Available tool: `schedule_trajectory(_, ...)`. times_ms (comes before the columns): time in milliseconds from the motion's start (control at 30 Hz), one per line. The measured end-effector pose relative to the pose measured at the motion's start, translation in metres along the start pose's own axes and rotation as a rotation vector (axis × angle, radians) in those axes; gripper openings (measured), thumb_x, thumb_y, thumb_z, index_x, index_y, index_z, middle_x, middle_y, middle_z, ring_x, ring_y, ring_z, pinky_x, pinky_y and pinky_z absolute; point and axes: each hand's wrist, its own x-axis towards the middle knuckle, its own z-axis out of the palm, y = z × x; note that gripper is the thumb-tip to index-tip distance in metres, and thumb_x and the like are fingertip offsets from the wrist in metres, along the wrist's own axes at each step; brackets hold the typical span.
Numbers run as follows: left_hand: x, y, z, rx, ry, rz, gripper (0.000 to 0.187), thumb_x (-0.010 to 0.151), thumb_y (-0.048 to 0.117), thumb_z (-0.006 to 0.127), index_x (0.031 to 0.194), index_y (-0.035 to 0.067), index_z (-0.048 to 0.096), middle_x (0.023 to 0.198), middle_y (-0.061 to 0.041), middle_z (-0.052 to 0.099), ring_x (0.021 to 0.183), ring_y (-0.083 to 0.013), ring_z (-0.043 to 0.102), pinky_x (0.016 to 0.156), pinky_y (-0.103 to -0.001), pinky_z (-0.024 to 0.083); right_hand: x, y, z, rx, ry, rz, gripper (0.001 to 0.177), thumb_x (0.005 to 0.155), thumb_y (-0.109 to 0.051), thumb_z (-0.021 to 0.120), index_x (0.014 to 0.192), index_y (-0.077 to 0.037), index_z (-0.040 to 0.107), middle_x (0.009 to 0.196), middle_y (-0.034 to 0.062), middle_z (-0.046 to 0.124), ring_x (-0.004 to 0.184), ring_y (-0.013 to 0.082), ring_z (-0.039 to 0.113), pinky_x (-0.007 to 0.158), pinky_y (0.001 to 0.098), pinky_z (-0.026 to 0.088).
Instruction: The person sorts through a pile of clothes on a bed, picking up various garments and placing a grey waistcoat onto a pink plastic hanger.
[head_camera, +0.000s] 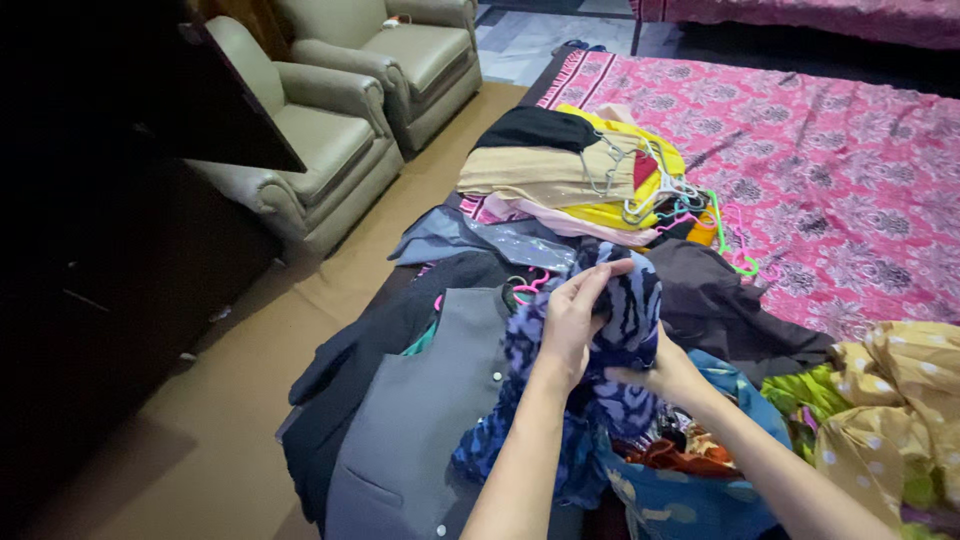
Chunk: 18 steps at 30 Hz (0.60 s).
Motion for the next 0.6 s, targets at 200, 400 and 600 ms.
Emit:
schedule_trajectory(200,0.007,-0.020,-0.025,-0.072,-0.003,0.103,0.029,0.101,0.027,0.060,0.118,0.011,0.077,0.113,0.004,0.075,0.101,-0.0070,0.066,0.087,-0.025,0.051,0.009,0.025,-0.006,-0.081,0.094,0.258,0.047,0.076,-0.005,0.072,0.122,-0.007,0.070,0.105,0.0168,0.078,0.101,0.0247,0.077,0.089,0.0367,0.057)
schedule_trajectory(400,0.021,-0.121,-0.082,0.577,0.269,0.285,0.027,0.091,0.017,0.062,0.109,0.004,0.076,0.107,-0.007,0.078,0.103,-0.0211,0.073,0.092,-0.034,0.054,0.006,-0.006,-0.047,-0.071,0.212,0.389,0.054,0.078,0.006,0.064,0.130,-0.007,0.068,0.101,0.0194,0.077,0.092,0.0256,0.073,0.083,0.0366,0.055)
schedule_trajectory(600,-0.028,-0.140,-0.083,1.122,0.369,-0.047,0.099,0.069,0.022,0.092,0.148,0.020,0.032,0.148,-0.019,0.043,0.135,-0.0435,0.044,0.108,-0.048,0.042,0.008,0.013,-0.090,0.152,0.173,0.151,0.059,0.075,0.011,0.063,0.133,-0.003,0.063,0.111,0.0067,0.072,0.099,0.0143,0.067,0.086,0.0298,0.052)
